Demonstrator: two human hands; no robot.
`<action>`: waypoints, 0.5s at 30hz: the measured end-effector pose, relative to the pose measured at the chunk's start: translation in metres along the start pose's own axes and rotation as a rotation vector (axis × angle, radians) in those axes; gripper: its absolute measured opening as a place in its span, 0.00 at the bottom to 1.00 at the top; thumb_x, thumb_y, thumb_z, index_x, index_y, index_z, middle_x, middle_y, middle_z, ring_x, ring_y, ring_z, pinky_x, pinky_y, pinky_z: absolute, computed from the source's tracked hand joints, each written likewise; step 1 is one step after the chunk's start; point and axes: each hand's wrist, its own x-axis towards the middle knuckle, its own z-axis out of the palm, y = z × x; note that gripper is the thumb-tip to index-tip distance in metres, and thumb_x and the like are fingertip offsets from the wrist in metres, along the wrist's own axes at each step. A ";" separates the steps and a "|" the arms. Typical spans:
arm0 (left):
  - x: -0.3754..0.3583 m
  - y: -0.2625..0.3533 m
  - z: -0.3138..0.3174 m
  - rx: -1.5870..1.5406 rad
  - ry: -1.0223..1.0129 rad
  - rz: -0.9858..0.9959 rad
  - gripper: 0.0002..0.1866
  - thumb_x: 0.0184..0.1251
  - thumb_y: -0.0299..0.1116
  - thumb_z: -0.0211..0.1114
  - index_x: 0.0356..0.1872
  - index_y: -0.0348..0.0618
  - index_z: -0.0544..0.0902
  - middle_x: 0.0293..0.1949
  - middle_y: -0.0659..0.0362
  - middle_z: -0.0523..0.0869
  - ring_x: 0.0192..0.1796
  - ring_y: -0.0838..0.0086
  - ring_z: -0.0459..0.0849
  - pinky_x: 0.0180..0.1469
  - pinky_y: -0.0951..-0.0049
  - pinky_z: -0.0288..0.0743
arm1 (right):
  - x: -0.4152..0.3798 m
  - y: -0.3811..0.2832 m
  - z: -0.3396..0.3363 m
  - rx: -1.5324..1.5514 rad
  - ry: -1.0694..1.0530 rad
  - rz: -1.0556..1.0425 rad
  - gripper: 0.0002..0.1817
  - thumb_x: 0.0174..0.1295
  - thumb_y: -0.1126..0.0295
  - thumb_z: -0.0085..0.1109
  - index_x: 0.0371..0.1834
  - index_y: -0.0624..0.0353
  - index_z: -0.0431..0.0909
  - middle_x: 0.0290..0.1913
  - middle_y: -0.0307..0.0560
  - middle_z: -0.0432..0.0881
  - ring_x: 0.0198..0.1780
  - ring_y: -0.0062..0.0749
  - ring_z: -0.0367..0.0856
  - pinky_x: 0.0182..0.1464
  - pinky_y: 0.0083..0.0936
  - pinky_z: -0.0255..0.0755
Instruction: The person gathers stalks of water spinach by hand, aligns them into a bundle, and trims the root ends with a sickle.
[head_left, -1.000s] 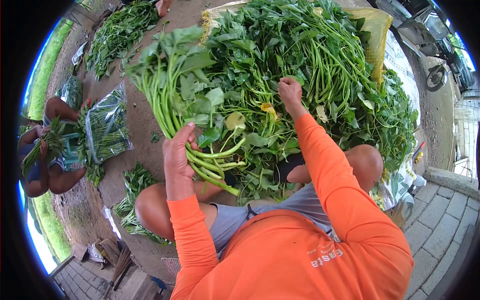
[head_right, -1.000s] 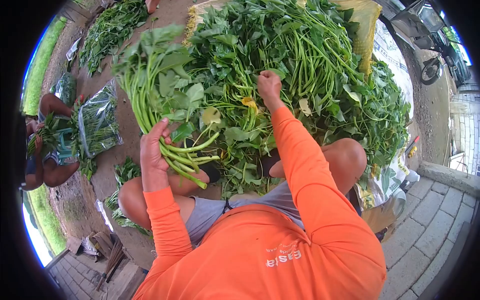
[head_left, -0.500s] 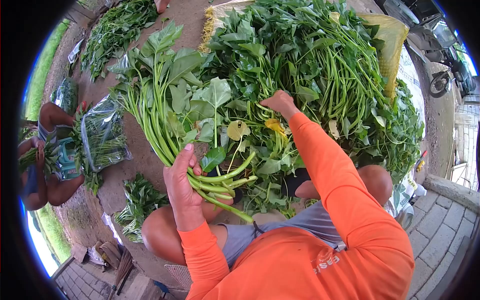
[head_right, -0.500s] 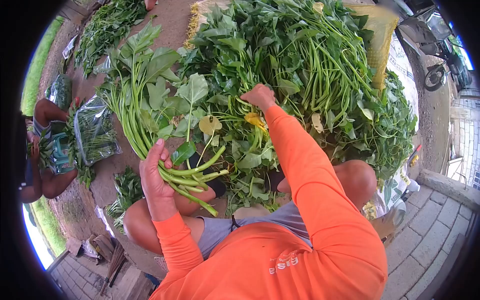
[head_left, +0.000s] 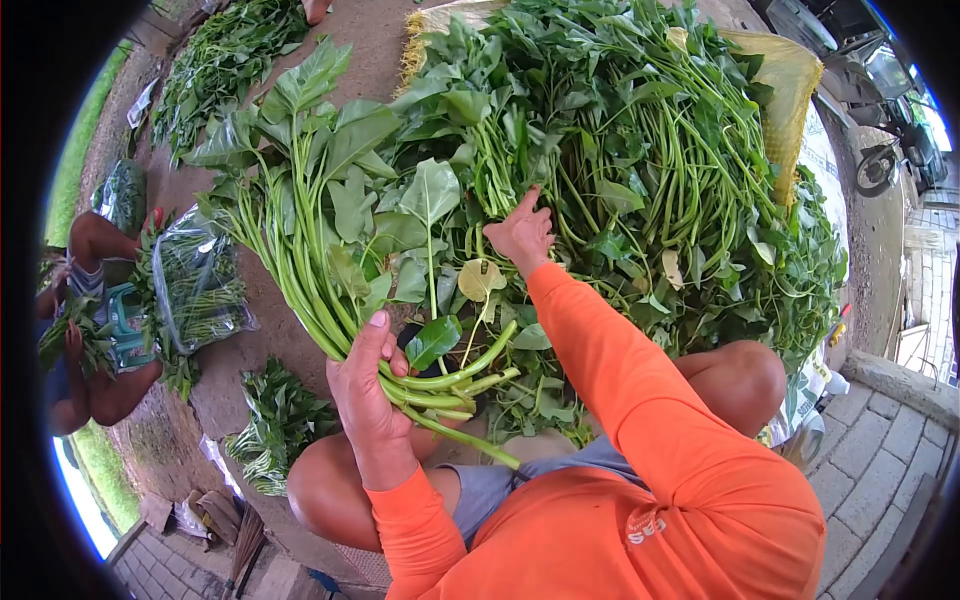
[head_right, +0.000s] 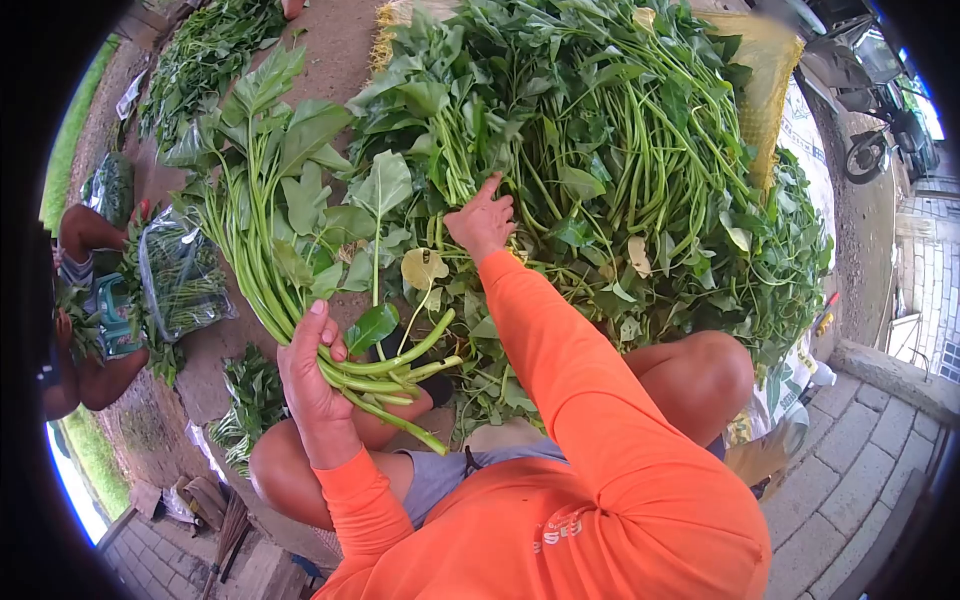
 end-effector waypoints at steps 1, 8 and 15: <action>0.002 -0.001 -0.001 0.005 -0.001 0.006 0.11 0.73 0.32 0.76 0.45 0.44 0.80 0.27 0.66 0.76 0.21 0.82 0.74 0.23 0.79 0.69 | 0.003 -0.001 -0.002 -0.048 -0.037 0.024 0.70 0.54 0.48 0.78 0.91 0.59 0.36 0.75 0.72 0.69 0.76 0.66 0.70 0.76 0.61 0.62; -0.002 0.004 0.004 -0.011 -0.003 0.012 0.10 0.73 0.31 0.75 0.44 0.44 0.80 0.27 0.65 0.77 0.21 0.82 0.75 0.23 0.79 0.70 | 0.022 -0.011 0.009 -0.304 -0.105 0.033 0.71 0.56 0.49 0.76 0.91 0.64 0.31 0.70 0.75 0.73 0.70 0.64 0.75 0.73 0.59 0.65; -0.006 0.007 0.007 0.003 0.019 0.055 0.09 0.72 0.31 0.76 0.42 0.44 0.81 0.26 0.66 0.78 0.21 0.81 0.76 0.24 0.80 0.70 | 0.028 0.001 0.023 -0.303 -0.034 -0.010 0.66 0.61 0.59 0.72 0.91 0.61 0.30 0.67 0.72 0.76 0.64 0.64 0.82 0.69 0.58 0.72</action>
